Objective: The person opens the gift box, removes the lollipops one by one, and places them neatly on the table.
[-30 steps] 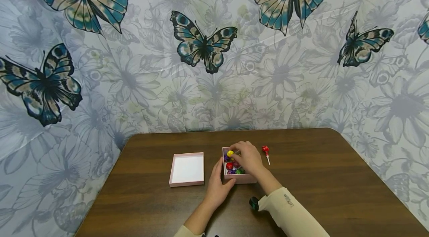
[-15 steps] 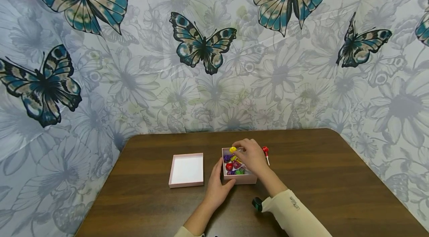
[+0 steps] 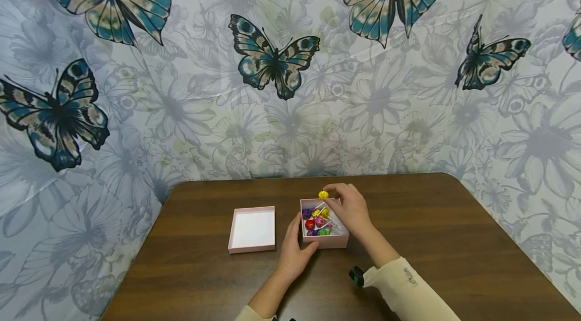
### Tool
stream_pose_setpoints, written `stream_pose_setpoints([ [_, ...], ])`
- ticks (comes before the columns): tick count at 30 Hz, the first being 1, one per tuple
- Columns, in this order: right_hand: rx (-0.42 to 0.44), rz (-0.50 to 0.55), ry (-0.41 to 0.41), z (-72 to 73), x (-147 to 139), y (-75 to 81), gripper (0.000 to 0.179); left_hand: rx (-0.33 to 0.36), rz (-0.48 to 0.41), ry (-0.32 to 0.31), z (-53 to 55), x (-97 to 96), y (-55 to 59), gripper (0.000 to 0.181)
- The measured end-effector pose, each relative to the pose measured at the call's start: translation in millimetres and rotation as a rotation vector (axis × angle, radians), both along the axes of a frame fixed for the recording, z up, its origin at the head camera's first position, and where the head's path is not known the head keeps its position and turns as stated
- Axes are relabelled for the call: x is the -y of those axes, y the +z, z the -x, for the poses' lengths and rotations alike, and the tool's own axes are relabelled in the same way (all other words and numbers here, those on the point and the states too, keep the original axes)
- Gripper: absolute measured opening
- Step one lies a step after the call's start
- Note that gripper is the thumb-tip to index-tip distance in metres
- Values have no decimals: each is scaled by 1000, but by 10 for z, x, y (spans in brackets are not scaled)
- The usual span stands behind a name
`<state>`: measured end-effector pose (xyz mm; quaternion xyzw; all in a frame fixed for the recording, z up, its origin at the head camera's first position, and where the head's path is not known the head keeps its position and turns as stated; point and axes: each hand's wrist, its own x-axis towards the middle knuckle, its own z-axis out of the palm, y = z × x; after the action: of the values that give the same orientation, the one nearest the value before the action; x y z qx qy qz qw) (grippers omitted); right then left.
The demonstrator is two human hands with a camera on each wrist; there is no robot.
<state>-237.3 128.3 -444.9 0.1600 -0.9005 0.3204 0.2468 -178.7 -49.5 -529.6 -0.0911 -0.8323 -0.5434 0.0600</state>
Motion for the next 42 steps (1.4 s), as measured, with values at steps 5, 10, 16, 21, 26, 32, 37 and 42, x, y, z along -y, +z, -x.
stream_pose_setpoints([
  [5, 4, 28, -16, -15, -55, 16, 22, 0, -3, 0, 3, 5, 2, 84],
  [10, -5, 44, -16, -8, -119, 6, 23, 7, -5, -3, 4, 6, 3, 84],
  [16, -7, 39, -36, 11, -232, -8, 24, 7, -5, 3, 2, 0, 1, 84],
  [21, 5, 48, -78, 34, -359, -15, 24, -2, -2, 10, -2, -9, 3, 84],
  [26, 42, 76, -102, 58, -495, -52, 24, -3, 2, 15, -5, -10, 2, 84],
  [32, 85, 126, -147, 109, -666, -105, 24, 4, -2, 13, -21, -6, 15, 84],
  [37, 134, 160, -193, 155, -788, -139, 23, 9, 8, 17, -25, 0, 27, 83],
  [42, 148, 182, -231, 194, -914, -214, 22, 41, 10, 12, -29, -5, 31, 84],
])
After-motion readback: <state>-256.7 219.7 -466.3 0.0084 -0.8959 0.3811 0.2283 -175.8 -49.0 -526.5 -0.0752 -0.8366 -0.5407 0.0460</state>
